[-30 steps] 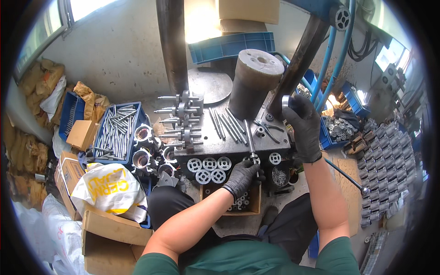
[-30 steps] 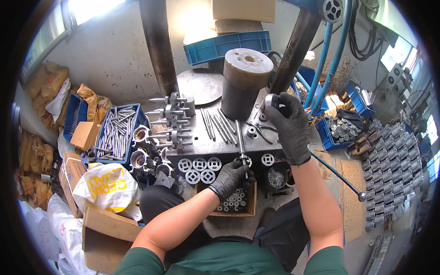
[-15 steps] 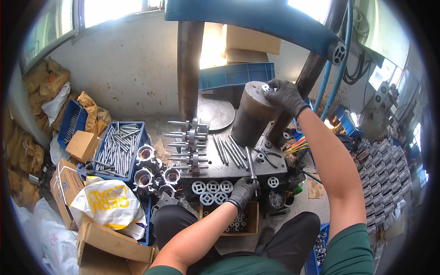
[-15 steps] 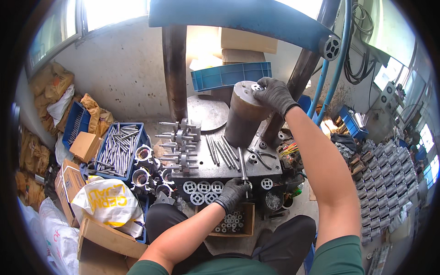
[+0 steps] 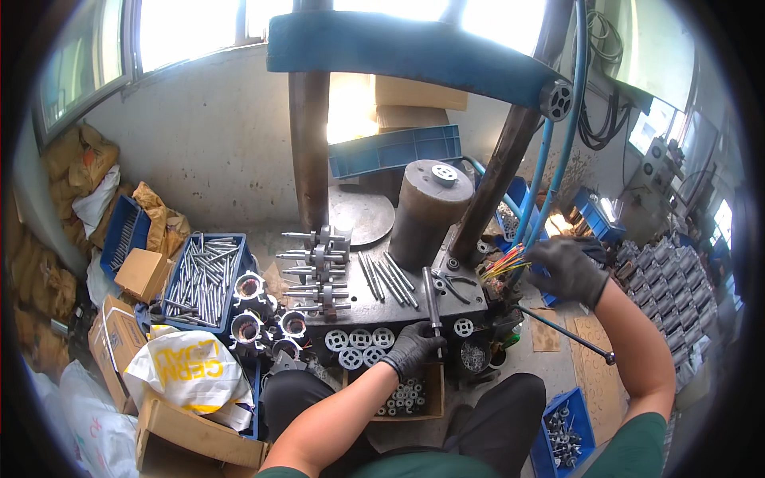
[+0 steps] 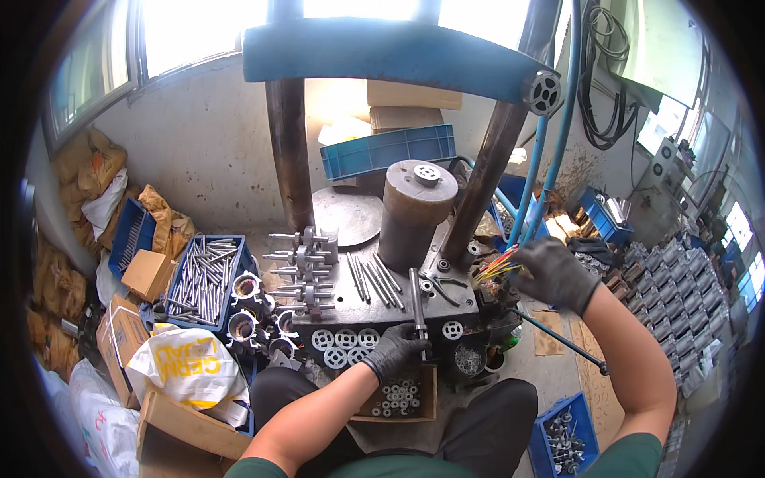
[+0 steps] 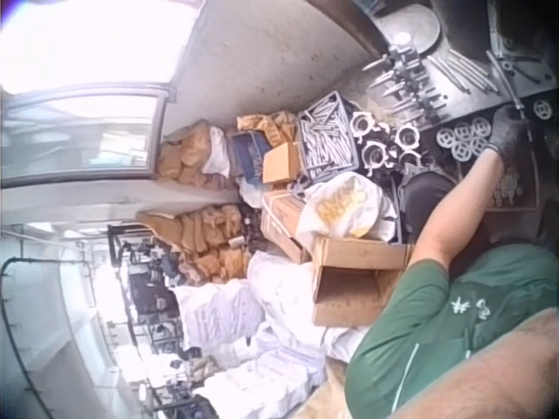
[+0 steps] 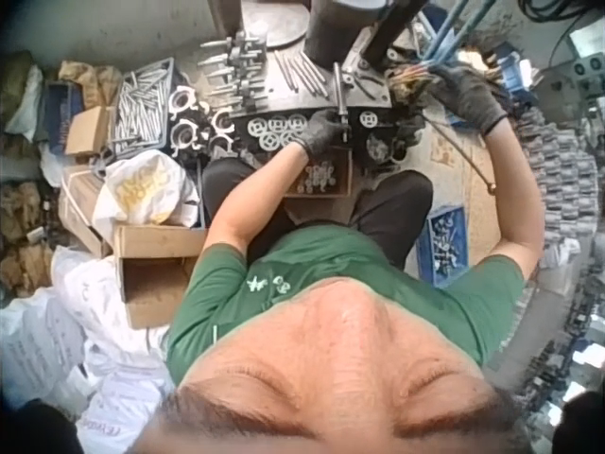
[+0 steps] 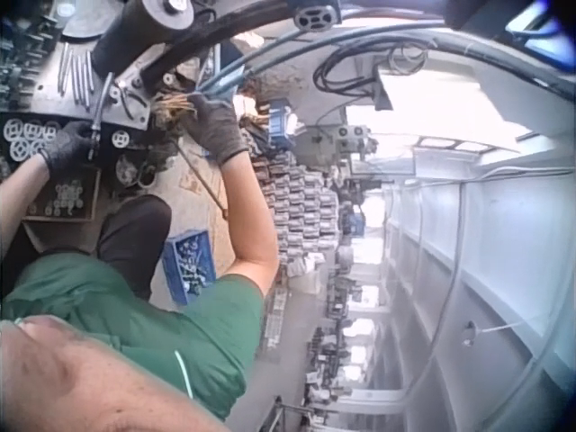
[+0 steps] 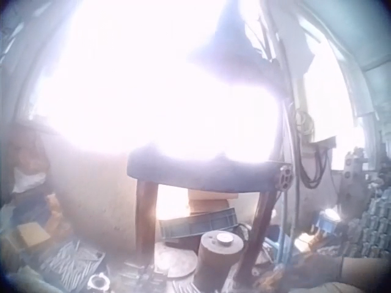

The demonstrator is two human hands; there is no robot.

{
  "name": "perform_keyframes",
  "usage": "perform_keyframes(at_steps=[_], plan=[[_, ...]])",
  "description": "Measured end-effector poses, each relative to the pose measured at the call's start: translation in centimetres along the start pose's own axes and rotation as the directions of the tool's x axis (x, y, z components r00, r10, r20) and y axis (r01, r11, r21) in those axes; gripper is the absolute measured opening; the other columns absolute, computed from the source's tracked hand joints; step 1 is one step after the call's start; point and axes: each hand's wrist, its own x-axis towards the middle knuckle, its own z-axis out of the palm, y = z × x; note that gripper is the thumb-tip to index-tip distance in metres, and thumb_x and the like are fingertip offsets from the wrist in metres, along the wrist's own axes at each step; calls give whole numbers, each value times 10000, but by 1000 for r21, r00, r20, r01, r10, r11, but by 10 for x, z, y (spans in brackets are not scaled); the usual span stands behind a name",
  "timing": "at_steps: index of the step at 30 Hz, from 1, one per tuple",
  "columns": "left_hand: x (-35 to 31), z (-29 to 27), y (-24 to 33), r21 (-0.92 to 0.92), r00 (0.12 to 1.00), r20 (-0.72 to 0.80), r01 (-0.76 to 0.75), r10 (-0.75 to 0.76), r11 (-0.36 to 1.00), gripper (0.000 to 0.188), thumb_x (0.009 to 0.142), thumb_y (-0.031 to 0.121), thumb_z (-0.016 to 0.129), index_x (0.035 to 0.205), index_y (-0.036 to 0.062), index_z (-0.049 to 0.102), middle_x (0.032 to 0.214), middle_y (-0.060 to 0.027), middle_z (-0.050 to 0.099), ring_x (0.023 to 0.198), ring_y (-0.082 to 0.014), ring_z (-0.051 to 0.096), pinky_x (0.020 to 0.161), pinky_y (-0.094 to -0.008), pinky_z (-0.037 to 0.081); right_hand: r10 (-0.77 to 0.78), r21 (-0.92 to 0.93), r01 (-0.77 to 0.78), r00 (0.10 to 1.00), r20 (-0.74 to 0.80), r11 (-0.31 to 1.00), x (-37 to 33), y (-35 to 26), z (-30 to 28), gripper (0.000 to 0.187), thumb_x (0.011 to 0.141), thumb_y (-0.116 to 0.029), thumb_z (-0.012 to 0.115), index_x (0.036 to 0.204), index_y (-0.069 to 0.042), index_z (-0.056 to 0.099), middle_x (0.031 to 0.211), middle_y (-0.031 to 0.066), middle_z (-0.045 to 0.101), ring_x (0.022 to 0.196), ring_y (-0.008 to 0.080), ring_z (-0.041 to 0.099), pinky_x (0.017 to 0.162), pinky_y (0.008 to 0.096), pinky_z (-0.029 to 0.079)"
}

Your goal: The person sits on the floor and uses a manual press machine to assemble metal rods with circular discs. They pick up rods and discs from nearby containers, insert them into the press, and operate the lever to secure the parts together.

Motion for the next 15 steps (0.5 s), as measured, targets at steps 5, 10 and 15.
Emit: perform_keyframes(at_steps=[5,10,15], plan=[[-23,19,5,439,908,21,-384,418,812,573,940,89,770,1462,13,547,1270,-122,707,1115,-202,675,1000,-361,558,178,-14,-180,954,241,984,-145,-18,-27,365,804,-368,814,1020,-81,756,903,145,726,875,373,715,813,490,553],[-38,28,56,571,758,36,-550,652,609,573,969,46,740,1494,59,509,1261,-97,701,1097,-169,675,949,-347,555,422,160,-425,905,50,891,-227,-29,-10,307,786,-247,796,1015,-47,747,995,184,736,917,392,716,829,492,569],[9,13,131,88,588,24,-807,809,584,388,1019,-29,607,1371,79,481,1042,-61,610,890,-147,654,797,-305,564,327,14,-363,822,-467,932,-193,-10,14,188,818,-24,726,983,-56,641,882,174,677,870,404,676,760,506,538]])
